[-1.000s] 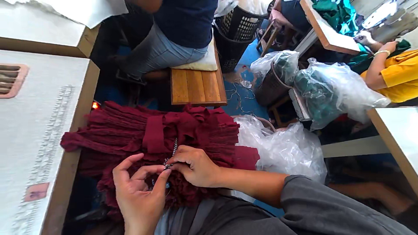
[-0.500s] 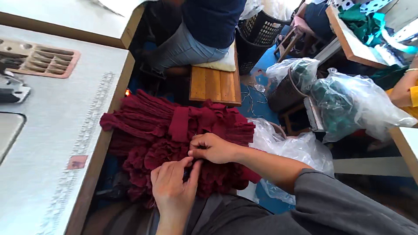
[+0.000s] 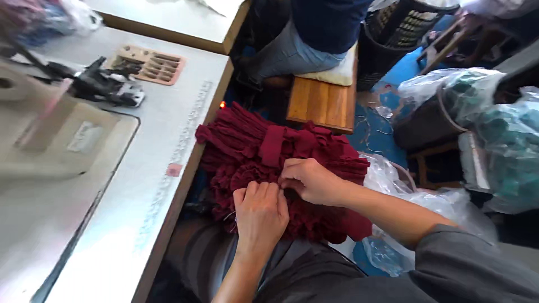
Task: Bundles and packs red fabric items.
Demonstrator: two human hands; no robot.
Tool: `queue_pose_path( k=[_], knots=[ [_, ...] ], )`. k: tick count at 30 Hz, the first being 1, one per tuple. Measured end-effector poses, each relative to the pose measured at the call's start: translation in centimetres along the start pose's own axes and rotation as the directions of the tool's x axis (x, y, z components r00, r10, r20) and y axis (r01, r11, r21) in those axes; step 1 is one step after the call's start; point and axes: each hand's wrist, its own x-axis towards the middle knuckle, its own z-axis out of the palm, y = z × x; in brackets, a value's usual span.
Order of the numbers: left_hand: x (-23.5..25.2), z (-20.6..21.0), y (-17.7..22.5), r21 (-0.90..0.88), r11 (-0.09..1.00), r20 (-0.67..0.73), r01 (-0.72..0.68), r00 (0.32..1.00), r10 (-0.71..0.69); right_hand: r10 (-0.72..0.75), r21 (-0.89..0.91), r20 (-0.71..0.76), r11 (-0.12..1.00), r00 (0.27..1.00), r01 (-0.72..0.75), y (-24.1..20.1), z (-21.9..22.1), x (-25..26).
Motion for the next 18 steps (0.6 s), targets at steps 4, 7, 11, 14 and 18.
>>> queue_pose_path(
  k=[4,7,11,14,18],
  knots=[
    [0.3,0.1,-1.4,-0.034,0.994,-0.005,-0.102,0.995,0.102,-0.300,-0.286,0.029,0.912,0.954,0.295,1.6,-0.6,0.9],
    [-0.4,1.3,-2.8,-0.131,0.987,0.025,-0.092,0.995,0.097,-0.258,-0.287,-0.023,0.927,0.966,0.241,5.3,-0.5,1.2],
    [-0.7,2.4,-4.0,-0.187,0.981,0.067,-0.051,0.996,0.064,-0.179,-0.322,-0.167,0.939,0.970,0.118,6.2,1.0,0.3],
    [-1.1,1.5,-5.0,-0.290,0.957,0.233,0.006,0.970,0.064,-0.012,-0.375,-0.362,0.917,0.932,-0.133,4.1,1.2,-3.2],
    [-1.2,0.5,-6.5,-0.395,0.918,0.353,0.037,0.929,0.114,0.434,-0.221,-0.567,0.739,0.700,-0.636,1.7,4.6,-12.1]
  ],
)
